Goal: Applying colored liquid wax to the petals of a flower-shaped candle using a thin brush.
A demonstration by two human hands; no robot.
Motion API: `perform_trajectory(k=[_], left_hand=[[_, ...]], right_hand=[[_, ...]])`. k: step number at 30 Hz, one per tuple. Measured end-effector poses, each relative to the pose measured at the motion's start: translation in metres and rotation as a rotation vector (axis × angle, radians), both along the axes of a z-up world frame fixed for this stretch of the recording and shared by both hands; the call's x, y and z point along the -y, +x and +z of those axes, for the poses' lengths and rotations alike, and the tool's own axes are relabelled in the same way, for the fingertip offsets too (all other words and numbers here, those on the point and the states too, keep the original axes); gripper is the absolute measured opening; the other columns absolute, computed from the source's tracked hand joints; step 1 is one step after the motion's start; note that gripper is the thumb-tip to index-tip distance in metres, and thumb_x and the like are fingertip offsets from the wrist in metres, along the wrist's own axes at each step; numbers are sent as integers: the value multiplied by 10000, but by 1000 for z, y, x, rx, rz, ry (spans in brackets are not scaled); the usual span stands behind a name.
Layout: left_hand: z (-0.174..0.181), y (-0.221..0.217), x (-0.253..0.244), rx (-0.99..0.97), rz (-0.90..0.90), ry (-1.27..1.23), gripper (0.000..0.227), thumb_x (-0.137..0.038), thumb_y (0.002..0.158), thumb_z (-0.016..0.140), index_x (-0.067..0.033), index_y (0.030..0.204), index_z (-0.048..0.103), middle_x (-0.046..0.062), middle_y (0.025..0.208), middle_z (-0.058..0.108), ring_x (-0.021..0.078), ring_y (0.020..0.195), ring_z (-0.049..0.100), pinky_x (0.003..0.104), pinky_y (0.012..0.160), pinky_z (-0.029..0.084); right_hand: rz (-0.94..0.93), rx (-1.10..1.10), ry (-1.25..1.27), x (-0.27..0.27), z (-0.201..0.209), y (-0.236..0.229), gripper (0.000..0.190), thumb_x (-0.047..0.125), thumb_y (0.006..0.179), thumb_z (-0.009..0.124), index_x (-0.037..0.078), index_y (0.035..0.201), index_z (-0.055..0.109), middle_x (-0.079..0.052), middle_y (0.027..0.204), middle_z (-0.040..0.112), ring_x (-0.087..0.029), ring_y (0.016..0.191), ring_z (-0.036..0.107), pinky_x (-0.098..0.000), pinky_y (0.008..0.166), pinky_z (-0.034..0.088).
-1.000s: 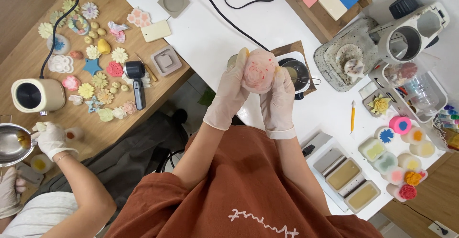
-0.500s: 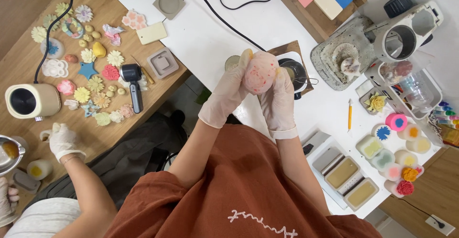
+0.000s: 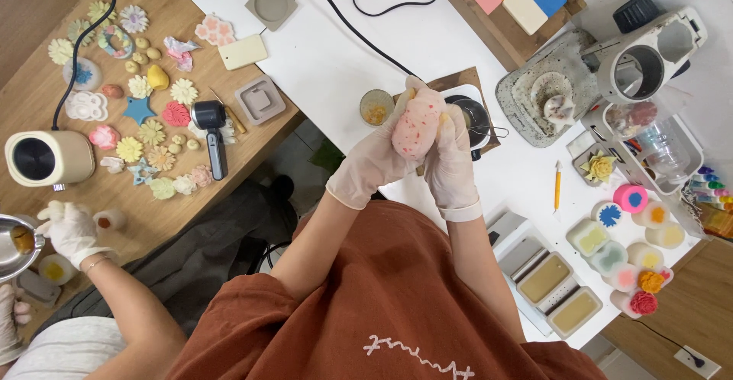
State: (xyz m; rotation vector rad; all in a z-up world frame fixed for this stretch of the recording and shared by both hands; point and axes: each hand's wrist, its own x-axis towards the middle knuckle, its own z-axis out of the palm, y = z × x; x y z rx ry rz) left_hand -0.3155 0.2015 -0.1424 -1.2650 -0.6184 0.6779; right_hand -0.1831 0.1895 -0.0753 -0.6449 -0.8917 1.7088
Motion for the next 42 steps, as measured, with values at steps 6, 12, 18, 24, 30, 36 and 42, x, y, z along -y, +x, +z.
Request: perform_trajectory(k=[6, 12, 18, 24, 30, 36, 42], left_hand=[[-73, 14, -4, -1045, 164, 667, 425, -223, 1126, 481, -40, 1509, 475, 73, 1546, 477, 176, 1420, 466, 329, 1230, 393], [-46, 22, 0, -768, 160, 550, 376, -211, 1144, 484, -52, 1484, 500, 78, 1465, 551, 166, 1356, 532, 332, 1175, 466], [-35, 16, 4, -465, -29, 269, 334, -206, 1092, 513, -6, 1351, 581, 98, 1316, 644, 176, 1208, 642, 316, 1007, 590], [-4, 15, 9, -352, -12, 217, 272, -237, 1144, 502, -57, 1259, 670, 26, 1202, 713, 121, 1079, 712, 270, 866, 650], [-41, 10, 4, -1434, -123, 389, 390, -513, 1027, 487, -196, 1218, 607, -89, 993, 663, 53, 811, 579, 208, 596, 460], [-48, -28, 14, -1761, -220, 498, 612, -578, 1053, 341, -74, 1269, 612, 38, 1181, 698, 116, 1065, 619, 261, 913, 468], [-109, -44, 24, -2312, -197, 307, 553, -483, 1059, 410, -12, 1207, 657, 155, 1214, 748, 221, 1083, 703, 341, 945, 458]], right_hand=[[-21, 14, -20, 2, -17, 4, 337, 407, 1102, 592, 104, 1242, 545, -90, 1382, 590, -173, 1275, 566, -388, 1142, 469], [-5, 54, 26, 1, -8, 5, 311, 405, 1099, 595, 113, 1184, 534, -132, 1551, 527, -188, 1333, 540, -391, 1180, 435], [79, 116, 97, -2, 11, 0, 314, 409, 1094, 576, 112, 1190, 542, -161, 1566, 510, -208, 1355, 535, -382, 1187, 424], [56, 155, 103, -12, -48, 22, 310, 372, 1162, 559, 65, 1208, 554, -164, 1330, 607, -223, 1297, 522, -395, 1173, 443], [19, 116, 47, -27, -15, -7, 250, 318, 1089, 529, 81, 1161, 562, -116, 1269, 676, -215, 1236, 640, -391, 1111, 511], [4, 139, -41, -59, -93, -1, 177, 228, 1106, 558, 66, 1169, 590, -39, 1147, 651, -120, 1064, 621, -335, 1010, 529], [-44, 566, 14, -78, -87, -21, 163, 212, 1101, 572, 63, 1128, 633, -31, 1034, 647, -83, 889, 598, -267, 801, 531]])
